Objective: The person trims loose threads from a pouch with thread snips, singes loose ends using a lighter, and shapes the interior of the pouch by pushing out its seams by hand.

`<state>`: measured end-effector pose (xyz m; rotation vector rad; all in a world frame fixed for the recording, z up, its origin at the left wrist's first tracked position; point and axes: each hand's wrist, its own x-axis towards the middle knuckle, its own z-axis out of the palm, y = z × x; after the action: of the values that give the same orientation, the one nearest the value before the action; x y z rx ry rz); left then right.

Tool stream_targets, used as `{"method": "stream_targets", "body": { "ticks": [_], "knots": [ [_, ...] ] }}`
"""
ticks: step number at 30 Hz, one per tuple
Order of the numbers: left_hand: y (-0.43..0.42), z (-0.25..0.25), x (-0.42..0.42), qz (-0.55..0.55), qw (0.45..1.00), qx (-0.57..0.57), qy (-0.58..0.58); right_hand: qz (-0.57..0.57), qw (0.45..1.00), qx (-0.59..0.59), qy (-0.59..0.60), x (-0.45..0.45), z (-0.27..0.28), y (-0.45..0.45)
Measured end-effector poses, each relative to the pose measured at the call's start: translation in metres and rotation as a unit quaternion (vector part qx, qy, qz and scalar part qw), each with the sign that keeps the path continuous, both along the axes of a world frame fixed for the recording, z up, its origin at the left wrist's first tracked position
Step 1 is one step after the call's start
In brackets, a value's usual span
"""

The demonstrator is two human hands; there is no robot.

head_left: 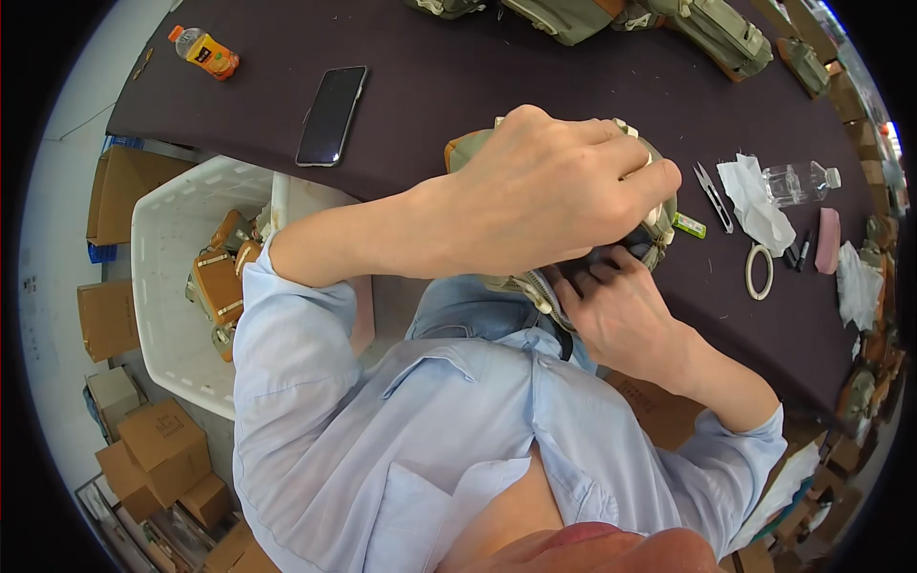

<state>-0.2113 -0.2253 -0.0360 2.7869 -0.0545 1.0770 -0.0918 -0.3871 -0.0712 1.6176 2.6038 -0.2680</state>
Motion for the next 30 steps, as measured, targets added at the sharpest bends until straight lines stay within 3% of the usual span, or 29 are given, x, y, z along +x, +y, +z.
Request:
{"method": "stream_targets", "body": {
  "ticks": [4,10,14,16,19,21,22,23,24,26,29,30],
  "knots": [
    [0.014,0.001,-0.001,-0.006,0.997,-0.074,0.023,0.005,0.990,0.137,0.040,-0.001,-0.002,0.011],
    [0.049,-0.005,-0.022,0.035,0.934,-0.333,0.125,-0.037,0.986,0.156,0.051,-0.008,0.009,0.025],
    [0.050,-0.007,-0.052,0.144,0.924,-0.305,0.180,-0.027,0.981,0.184,0.056,-0.008,0.008,0.032],
    [0.044,-0.006,-0.055,0.149,0.884,-0.384,0.219,0.005,0.978,0.203,0.051,-0.009,0.007,0.036],
    [0.041,-0.027,-0.058,0.122,0.875,-0.415,0.218,0.045,0.985,0.117,0.119,-0.014,0.006,0.039],
    [0.037,-0.029,-0.059,0.111,0.882,-0.412,0.200,0.091,0.968,-0.065,0.227,-0.007,0.014,0.059],
    [0.036,-0.027,-0.059,0.103,0.887,-0.406,0.196,0.118,0.933,-0.173,0.293,0.000,0.017,0.075],
    [0.033,-0.028,-0.058,0.114,0.879,-0.424,0.188,0.132,0.948,-0.153,0.246,0.004,0.014,0.090],
    [0.031,-0.026,-0.055,0.123,0.874,-0.426,0.198,0.073,0.948,-0.147,0.272,0.004,0.007,0.096],
    [0.029,-0.022,-0.051,0.144,0.864,-0.431,0.217,-0.038,0.982,-0.102,0.155,-0.008,-0.018,0.103],
    [0.034,-0.033,-0.049,0.151,0.902,-0.373,0.155,0.042,0.966,-0.240,-0.084,-0.023,-0.011,0.113],
    [0.038,-0.037,-0.049,0.153,0.914,-0.352,0.133,0.039,0.962,-0.256,-0.086,-0.026,-0.010,0.117]
  ]
}}
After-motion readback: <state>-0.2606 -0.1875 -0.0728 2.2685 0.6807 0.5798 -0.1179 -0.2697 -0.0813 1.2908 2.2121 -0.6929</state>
